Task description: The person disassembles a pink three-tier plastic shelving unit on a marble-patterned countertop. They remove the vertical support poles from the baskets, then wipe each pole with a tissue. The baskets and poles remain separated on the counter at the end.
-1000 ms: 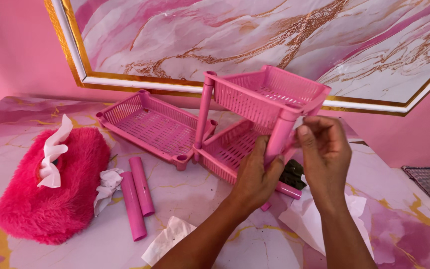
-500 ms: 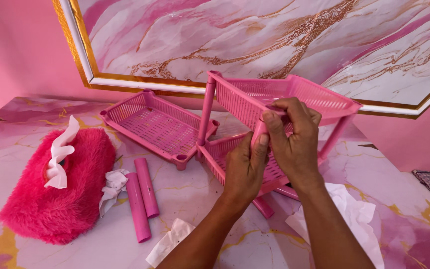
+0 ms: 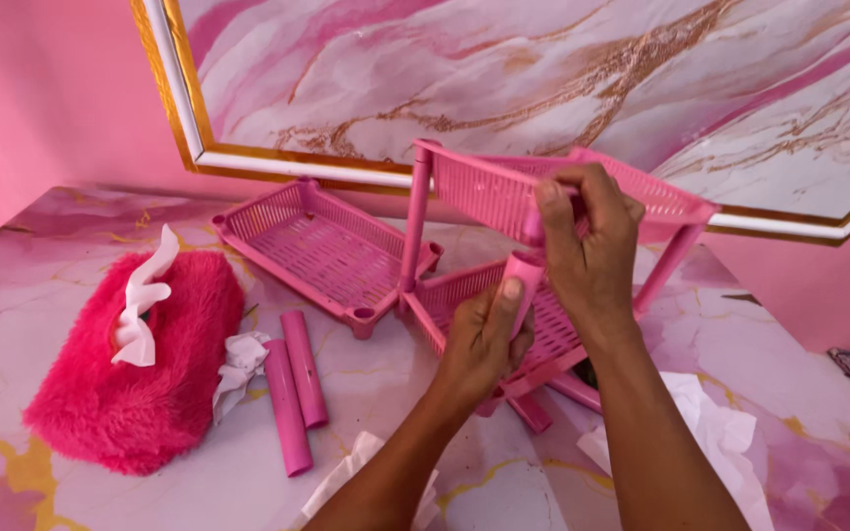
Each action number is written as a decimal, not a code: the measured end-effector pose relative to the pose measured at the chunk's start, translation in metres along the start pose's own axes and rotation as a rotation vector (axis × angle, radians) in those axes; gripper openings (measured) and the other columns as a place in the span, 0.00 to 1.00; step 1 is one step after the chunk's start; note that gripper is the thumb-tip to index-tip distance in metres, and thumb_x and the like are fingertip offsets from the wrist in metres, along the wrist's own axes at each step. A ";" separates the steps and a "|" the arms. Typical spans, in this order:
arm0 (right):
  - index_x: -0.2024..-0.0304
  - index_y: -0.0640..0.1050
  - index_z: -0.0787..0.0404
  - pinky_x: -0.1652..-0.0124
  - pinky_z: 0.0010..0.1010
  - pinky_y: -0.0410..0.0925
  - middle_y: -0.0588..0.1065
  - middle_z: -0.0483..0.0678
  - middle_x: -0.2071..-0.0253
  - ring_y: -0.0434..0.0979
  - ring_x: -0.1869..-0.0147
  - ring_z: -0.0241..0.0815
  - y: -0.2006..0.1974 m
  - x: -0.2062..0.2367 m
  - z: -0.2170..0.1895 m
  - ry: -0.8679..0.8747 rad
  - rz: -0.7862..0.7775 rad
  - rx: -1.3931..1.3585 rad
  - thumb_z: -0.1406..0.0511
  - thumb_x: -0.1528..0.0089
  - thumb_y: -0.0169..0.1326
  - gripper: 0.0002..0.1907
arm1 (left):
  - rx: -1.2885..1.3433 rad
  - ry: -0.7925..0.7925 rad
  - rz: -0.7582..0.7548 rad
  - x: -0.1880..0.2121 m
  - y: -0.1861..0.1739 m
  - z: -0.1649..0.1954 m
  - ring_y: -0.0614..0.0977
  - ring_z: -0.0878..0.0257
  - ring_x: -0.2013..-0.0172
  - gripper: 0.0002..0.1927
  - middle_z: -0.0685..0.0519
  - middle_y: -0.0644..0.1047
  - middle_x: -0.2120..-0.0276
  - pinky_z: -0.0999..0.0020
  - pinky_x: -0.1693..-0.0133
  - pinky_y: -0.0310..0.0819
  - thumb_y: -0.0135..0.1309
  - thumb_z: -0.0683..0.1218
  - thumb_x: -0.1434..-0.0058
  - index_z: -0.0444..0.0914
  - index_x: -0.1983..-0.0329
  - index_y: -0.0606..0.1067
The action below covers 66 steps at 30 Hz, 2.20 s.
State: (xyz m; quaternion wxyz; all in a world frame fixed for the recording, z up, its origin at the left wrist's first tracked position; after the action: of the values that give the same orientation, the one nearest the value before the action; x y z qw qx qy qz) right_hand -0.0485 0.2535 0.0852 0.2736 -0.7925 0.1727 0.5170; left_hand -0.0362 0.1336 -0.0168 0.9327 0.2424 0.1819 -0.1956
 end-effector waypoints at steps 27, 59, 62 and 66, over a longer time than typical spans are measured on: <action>0.46 0.76 0.58 0.70 0.52 0.69 0.78 0.54 0.65 0.80 0.66 0.57 0.041 -0.030 -0.036 -0.016 -0.505 0.754 0.60 0.28 0.46 0.13 | -0.387 0.293 0.189 -0.059 -0.081 0.010 0.70 0.72 0.71 0.17 0.60 0.73 0.71 0.72 0.68 0.67 0.53 0.52 0.27 0.37 0.43 0.77; 0.55 0.78 0.57 0.63 0.41 0.70 0.74 0.48 0.67 0.79 0.62 0.48 0.056 -0.018 -0.026 -0.613 -0.275 0.680 0.64 0.40 0.61 0.12 | -0.502 0.311 0.482 -0.038 -0.083 -0.012 0.80 0.66 0.74 0.14 0.51 0.78 0.73 0.68 0.71 0.76 0.55 0.51 0.32 0.35 0.55 0.74; 0.52 0.78 0.59 0.57 0.41 0.70 0.73 0.50 0.62 0.76 0.57 0.49 0.045 0.010 -0.039 -0.525 -0.179 0.405 0.68 0.36 0.60 0.10 | -0.310 0.198 0.443 -0.042 -0.088 -0.009 0.81 0.67 0.74 0.14 0.52 0.77 0.73 0.70 0.71 0.78 0.52 0.53 0.31 0.36 0.56 0.71; 0.48 0.76 0.64 0.62 0.35 0.72 0.76 0.52 0.61 0.79 0.62 0.43 0.050 0.057 -0.027 0.085 -0.295 0.038 0.68 0.36 0.56 0.14 | -0.203 0.323 0.341 -0.047 -0.084 -0.010 0.79 0.69 0.67 0.17 0.53 0.78 0.68 0.72 0.66 0.77 0.49 0.55 0.26 0.35 0.50 0.71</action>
State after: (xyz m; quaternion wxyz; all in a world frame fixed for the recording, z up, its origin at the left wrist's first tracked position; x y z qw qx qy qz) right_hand -0.0338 0.1985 0.0288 0.3539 -0.8250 0.0757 0.4340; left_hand -0.1172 0.0841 -0.0368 0.9306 0.2029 0.3036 0.0250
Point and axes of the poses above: each hand's wrist, its own x-axis away from the middle knuckle, its own y-axis out of the palm, z = x × y, the point moved 1 cm from there along -x, towards the middle knuckle
